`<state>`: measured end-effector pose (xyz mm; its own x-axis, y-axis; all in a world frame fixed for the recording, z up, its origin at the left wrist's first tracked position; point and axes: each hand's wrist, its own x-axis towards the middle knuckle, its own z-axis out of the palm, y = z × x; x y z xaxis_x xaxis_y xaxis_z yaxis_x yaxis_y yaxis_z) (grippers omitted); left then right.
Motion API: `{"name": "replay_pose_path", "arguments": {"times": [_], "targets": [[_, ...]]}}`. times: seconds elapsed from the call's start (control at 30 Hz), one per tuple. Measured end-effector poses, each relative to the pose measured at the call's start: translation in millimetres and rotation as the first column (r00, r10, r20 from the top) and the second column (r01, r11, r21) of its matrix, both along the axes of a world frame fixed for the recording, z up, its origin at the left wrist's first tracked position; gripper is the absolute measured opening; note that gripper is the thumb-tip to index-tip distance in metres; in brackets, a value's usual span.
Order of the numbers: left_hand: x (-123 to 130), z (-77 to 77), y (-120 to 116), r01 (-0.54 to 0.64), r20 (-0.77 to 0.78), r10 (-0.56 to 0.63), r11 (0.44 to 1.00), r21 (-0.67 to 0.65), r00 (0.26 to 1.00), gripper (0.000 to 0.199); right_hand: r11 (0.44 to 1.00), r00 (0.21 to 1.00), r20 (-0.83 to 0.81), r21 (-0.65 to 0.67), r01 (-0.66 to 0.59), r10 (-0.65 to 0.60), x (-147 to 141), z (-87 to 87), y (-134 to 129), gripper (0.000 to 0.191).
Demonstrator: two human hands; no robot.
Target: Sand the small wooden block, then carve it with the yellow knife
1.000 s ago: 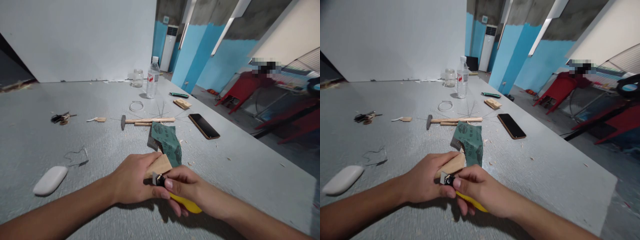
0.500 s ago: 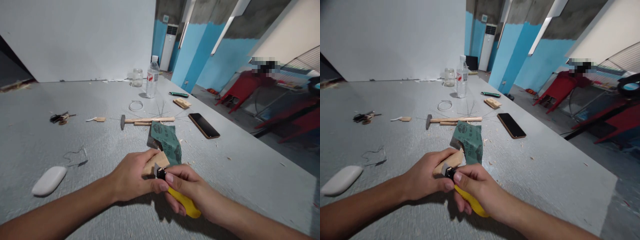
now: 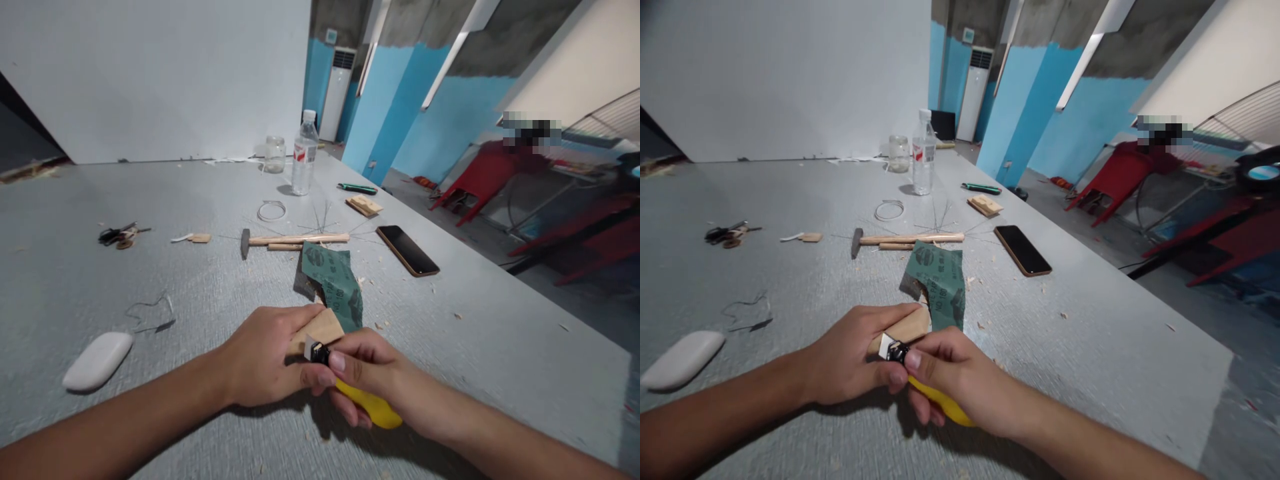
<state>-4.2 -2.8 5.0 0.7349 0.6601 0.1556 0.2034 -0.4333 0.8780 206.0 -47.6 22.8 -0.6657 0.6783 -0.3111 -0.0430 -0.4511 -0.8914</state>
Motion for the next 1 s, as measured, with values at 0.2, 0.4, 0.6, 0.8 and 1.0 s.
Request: {"name": "replay_pose_path", "arguments": {"times": [0.2, 0.4, 0.6, 0.8, 1.0], "targets": [[-0.8, 0.6, -0.4, -0.045, -0.026, 0.044, 0.998, -0.032, 0.999, 0.054, 0.996, 0.996, 0.006, -0.015, 0.084, -0.084, -2.0, 2.1, -2.4, 0.05], [-1.7, -2.7, 0.2, -0.017, -0.035, 0.018, 0.999, 0.032, 0.999, 0.06, 0.985, 0.994, -0.048, -0.14, -0.101, 0.095, 3.0, -4.3, -0.2, 0.054], [-0.8, -3.7, 0.9, -0.02, -0.05, 0.023, 0.998, 0.068, 0.999, 0.062, 0.978, 0.991, -0.072, -0.168, -0.123, 0.112, 4.7, -7.1, 0.9, 0.053], [-0.2, -2.3, 0.9, 0.014, -0.015, -0.013, 0.998, 0.057, 1.0, 0.066, 0.988, 0.995, -0.083, -0.134, -0.073, 0.062, 1.7, -4.9, -1.2, 0.051], [-1.7, 0.7, -0.8, 0.022, -0.017, -0.022, 1.0, 0.0, 1.0, 0.059, 0.998, 0.999, -0.045, -0.056, -0.021, 0.018, 1.5, -6.1, -1.4, 0.054]]}}
